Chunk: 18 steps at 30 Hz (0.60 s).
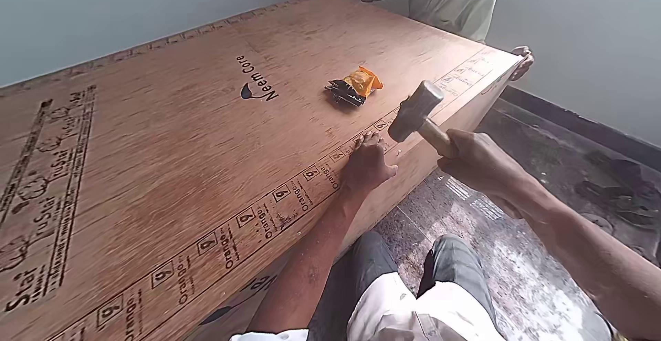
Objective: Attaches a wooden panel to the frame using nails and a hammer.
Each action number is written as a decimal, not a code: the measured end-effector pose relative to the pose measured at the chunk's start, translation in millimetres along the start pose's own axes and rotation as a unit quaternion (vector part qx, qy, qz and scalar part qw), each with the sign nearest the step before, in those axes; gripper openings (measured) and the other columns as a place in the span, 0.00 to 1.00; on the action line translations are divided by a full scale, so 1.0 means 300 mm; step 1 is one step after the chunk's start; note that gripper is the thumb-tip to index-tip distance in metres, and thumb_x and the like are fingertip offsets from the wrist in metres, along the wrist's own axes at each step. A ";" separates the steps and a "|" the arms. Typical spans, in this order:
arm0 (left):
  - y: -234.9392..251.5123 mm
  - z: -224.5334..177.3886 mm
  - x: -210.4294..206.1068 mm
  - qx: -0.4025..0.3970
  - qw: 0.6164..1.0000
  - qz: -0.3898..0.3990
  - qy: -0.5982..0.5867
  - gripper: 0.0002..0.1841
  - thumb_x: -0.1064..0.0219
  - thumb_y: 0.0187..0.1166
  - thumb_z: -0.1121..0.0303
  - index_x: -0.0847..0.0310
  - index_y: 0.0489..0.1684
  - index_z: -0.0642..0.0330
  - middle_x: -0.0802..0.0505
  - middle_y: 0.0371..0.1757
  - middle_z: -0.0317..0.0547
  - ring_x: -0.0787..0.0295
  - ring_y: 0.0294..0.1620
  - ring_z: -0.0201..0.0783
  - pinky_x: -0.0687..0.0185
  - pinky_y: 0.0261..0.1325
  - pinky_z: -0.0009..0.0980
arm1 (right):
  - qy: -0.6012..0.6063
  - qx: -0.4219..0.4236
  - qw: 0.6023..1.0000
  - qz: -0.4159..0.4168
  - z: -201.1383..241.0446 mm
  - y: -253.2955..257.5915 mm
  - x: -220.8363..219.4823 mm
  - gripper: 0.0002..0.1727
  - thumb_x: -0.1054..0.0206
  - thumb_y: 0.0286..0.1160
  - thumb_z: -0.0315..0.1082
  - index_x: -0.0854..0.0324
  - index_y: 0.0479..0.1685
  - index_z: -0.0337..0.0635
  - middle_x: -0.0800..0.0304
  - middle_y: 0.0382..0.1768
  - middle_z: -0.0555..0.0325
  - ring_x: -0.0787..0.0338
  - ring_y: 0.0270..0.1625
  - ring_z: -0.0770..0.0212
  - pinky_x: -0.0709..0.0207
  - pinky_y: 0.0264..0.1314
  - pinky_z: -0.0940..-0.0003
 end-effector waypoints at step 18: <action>0.002 -0.005 0.008 0.010 1.000 0.017 -0.016 0.38 0.20 0.66 0.51 0.19 0.73 0.68 0.21 0.83 0.57 0.35 0.90 0.50 0.47 0.93 0.47 | 0.118 0.106 0.955 -0.250 0.024 -0.065 0.185 0.08 0.31 0.69 0.35 0.24 0.42 0.48 0.23 0.20 0.64 0.23 0.14 0.68 0.28 0.14 0.66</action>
Point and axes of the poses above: each hand's wrist, its own y-axis towards the middle knuckle, its own x-axis out of the back of the hand, z = x × y, the point moved 2 cm from there along y, towards the middle knuckle
